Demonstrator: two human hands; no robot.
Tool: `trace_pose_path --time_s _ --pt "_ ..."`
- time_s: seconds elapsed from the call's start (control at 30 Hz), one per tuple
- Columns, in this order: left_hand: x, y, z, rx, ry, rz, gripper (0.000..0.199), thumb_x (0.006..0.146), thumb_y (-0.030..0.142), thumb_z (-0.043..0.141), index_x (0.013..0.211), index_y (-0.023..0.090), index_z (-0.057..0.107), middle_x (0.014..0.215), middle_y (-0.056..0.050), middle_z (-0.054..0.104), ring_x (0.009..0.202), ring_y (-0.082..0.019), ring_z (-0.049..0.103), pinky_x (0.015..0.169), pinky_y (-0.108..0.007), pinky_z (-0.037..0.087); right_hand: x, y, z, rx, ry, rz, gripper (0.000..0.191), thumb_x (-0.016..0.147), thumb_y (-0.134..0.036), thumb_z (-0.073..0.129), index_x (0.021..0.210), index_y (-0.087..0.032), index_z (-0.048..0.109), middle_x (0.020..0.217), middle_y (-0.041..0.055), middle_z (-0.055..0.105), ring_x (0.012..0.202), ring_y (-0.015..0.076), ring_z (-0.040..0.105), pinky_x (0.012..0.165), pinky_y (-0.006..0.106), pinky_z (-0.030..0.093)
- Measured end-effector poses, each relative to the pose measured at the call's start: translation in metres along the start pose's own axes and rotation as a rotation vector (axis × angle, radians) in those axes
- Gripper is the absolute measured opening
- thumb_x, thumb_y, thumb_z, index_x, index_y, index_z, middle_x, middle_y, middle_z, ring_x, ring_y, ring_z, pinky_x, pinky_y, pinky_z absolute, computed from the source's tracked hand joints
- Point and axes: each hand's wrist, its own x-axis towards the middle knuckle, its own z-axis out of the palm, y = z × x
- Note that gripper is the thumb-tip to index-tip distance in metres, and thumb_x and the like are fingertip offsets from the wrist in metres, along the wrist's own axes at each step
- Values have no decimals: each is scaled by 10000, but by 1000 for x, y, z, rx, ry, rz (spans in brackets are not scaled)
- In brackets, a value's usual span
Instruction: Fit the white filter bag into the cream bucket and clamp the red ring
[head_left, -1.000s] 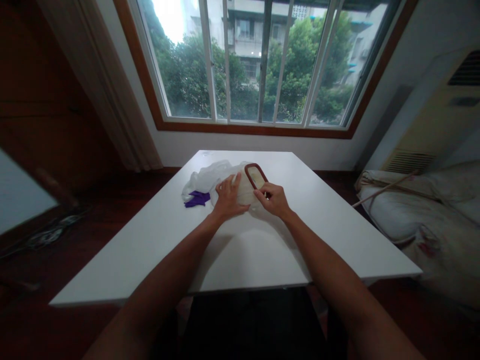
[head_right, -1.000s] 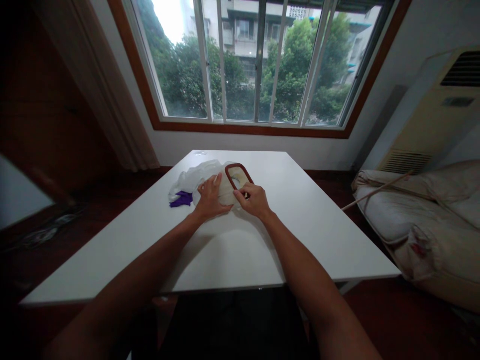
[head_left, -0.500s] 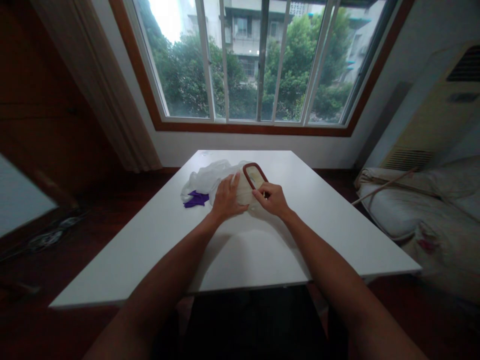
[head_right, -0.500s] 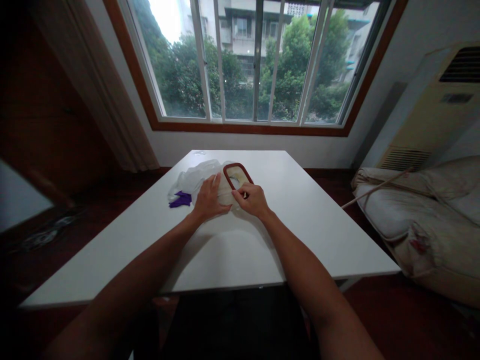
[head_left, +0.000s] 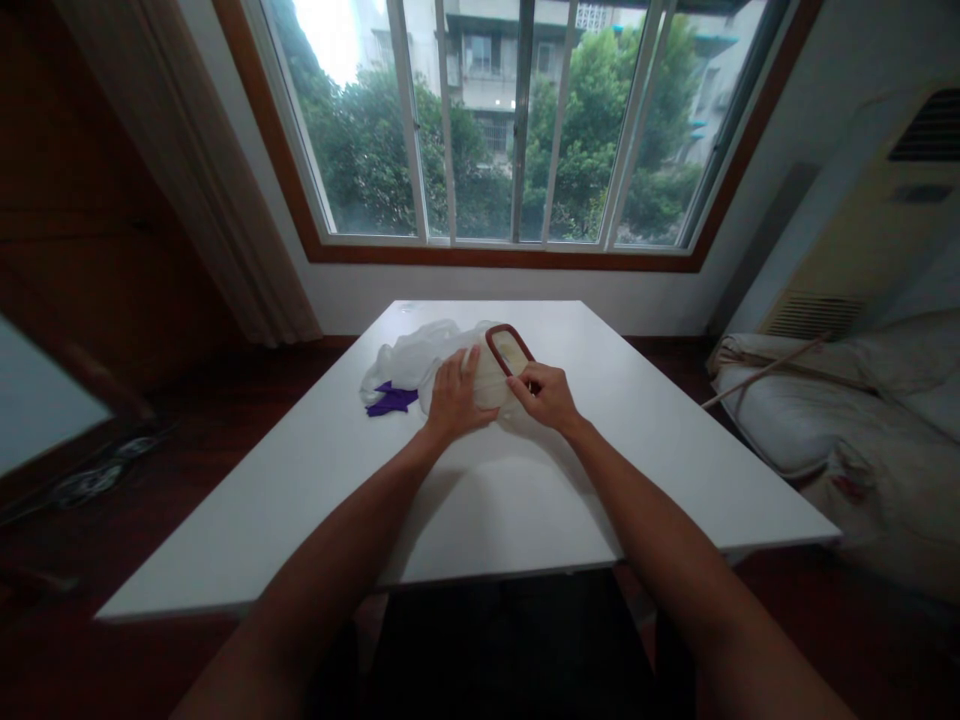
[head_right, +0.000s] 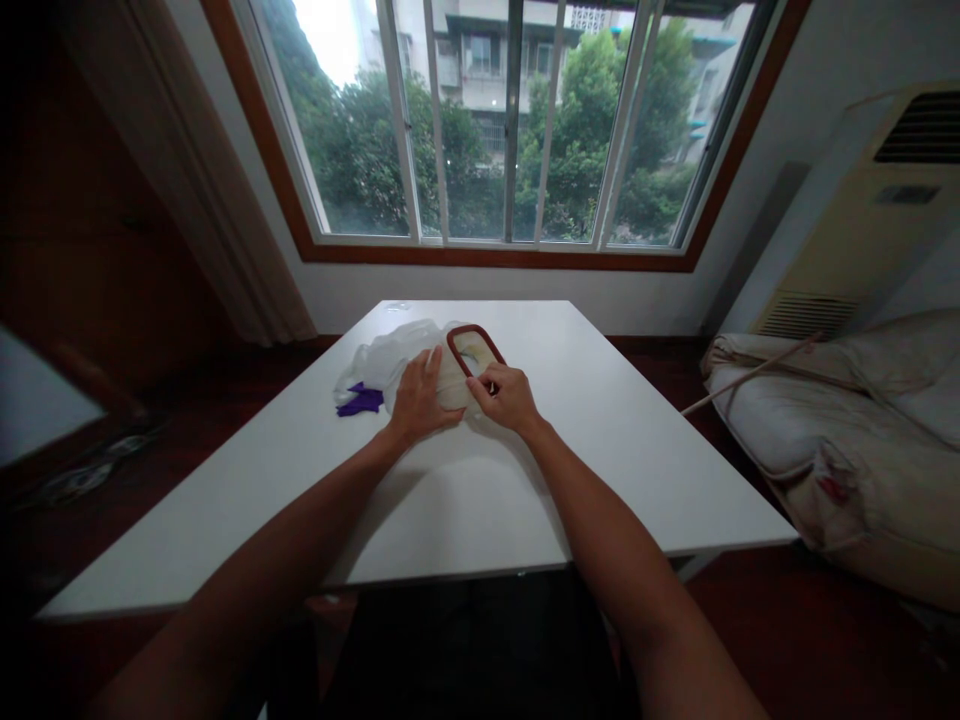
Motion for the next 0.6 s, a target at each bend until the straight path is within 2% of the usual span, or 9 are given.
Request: trace_pose_path --time_s 0.3,0.47,0.6 --pt "0 0 -2 51 -4 21 1219 598 517 799 1552 124 151 1499 -229 326 1343 -429 366 1129 -541 298 1 4 -3 24 45 -22 342 921 -376 565 636 -189 591 636 4 555 564 114 486 559 266 363" --pt "-1 2 -3 61 -2 15 1200 610 479 793 1555 129 139 1499 -223 327 1350 -413 366 1136 -526 300 5 9 -18 20 177 -44 364 923 -338 567 594 -187 522 582 -21 470 542 106 428 542 267 318" --pt "0 2 -3 61 -19 -1 1186 623 474 779 1560 160 123 1516 -207 305 1363 -406 354 1143 -529 289 8 16 -32 -21 296 -2 370 937 -353 544 607 -188 531 594 -17 486 543 111 426 547 273 318"
